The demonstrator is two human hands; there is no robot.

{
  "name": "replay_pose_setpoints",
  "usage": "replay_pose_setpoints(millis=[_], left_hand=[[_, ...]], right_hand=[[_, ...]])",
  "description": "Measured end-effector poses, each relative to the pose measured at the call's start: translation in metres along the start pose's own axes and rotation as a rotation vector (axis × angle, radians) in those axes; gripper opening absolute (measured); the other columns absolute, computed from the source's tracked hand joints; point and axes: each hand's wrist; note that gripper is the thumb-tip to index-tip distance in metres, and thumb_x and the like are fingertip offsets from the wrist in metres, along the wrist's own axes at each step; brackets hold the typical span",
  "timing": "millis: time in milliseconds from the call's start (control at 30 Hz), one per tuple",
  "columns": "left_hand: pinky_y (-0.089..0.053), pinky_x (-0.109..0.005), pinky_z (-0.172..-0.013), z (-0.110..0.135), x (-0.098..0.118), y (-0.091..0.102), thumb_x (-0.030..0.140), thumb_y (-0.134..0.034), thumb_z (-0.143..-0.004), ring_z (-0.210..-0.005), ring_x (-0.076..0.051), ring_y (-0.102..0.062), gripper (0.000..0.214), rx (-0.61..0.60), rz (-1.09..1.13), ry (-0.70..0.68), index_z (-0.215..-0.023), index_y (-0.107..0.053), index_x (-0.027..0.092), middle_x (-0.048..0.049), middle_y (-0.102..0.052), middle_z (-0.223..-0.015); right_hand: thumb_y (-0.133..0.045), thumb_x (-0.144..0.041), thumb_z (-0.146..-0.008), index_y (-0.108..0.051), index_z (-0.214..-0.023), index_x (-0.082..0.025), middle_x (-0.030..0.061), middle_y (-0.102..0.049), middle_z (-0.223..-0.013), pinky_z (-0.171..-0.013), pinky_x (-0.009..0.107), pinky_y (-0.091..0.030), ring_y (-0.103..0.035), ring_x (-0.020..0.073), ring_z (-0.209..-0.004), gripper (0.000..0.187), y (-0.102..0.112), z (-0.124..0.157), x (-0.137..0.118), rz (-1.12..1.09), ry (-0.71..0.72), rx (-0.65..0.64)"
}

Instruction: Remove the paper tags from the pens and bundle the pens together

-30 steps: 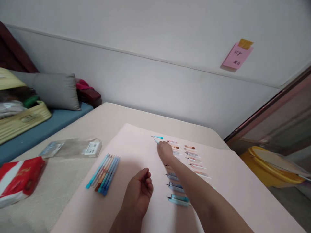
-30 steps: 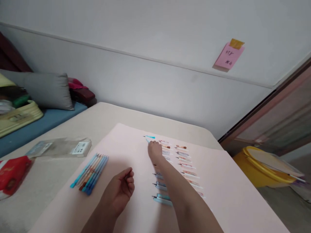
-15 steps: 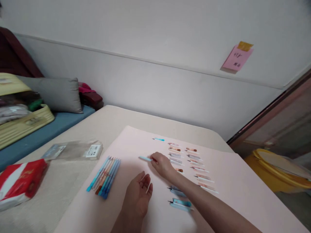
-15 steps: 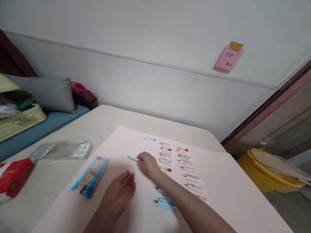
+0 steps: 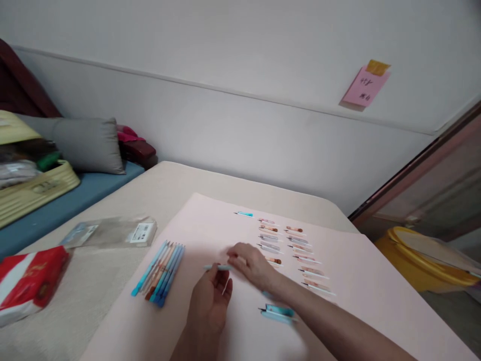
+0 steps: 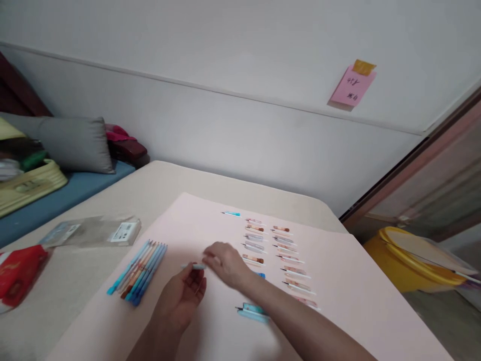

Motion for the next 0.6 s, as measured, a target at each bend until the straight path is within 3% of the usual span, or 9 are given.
replay_pose_setpoints(millis=[100, 300, 400, 600], left_hand=[[-0.050, -0.023, -0.056, 0.001, 0.000, 0.000, 0.010, -0.060, -0.077, -0.060, -0.011, -0.060, 0.004, -0.005, 0.026, 0.005, -0.078, -0.057, 0.013, -0.0048, -0.062, -0.073], [-0.050, -0.021, -0.051, 0.004, -0.002, -0.003, 0.009, -0.059, -0.077, -0.057, -0.011, -0.060, 0.004, -0.029, 0.048, 0.022, -0.078, -0.056, 0.012, -0.0061, -0.062, -0.072], [-0.050, -0.021, -0.051, 0.004, 0.000, -0.004, 0.008, -0.059, -0.076, -0.057, -0.011, -0.060, 0.005, -0.043, 0.061, 0.015, -0.078, -0.056, 0.011, -0.0067, -0.062, -0.072], [-0.050, -0.020, -0.050, 0.006, 0.003, -0.005, 0.008, -0.059, -0.076, -0.057, -0.011, -0.060, 0.005, -0.039, 0.071, 0.014, -0.079, -0.056, 0.010, -0.0068, -0.062, -0.072]], right_hand=[[-0.038, -0.028, -0.092, -0.058, -0.105, -0.019, 0.0073, -0.064, -0.101, -0.086, 0.029, -0.034, -0.054, 0.0189, -0.097, 0.026, 0.002, -0.021, 0.039, 0.333, -0.291, 0.029], [-0.031, -0.014, -0.089, -0.047, -0.119, -0.009, 0.0195, -0.056, -0.114, -0.092, 0.038, -0.025, -0.044, 0.0258, -0.112, 0.035, -0.002, -0.059, 0.113, 0.471, -0.529, 0.046], [-0.034, -0.012, -0.087, -0.045, -0.123, -0.010, 0.0189, -0.052, -0.120, -0.097, 0.038, -0.019, -0.037, 0.0244, -0.120, 0.037, -0.008, -0.069, 0.127, 0.503, -0.564, 0.027], [-0.032, -0.020, -0.090, -0.050, -0.116, -0.010, 0.0185, -0.057, -0.109, -0.094, 0.040, -0.021, -0.046, 0.0259, -0.108, 0.034, -0.016, -0.070, 0.130, 0.552, -0.603, 0.051]])
Point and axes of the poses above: each hand's wrist, its own z-axis away from the middle knuckle, its own y-axis out of the back of the hand, x = y × z
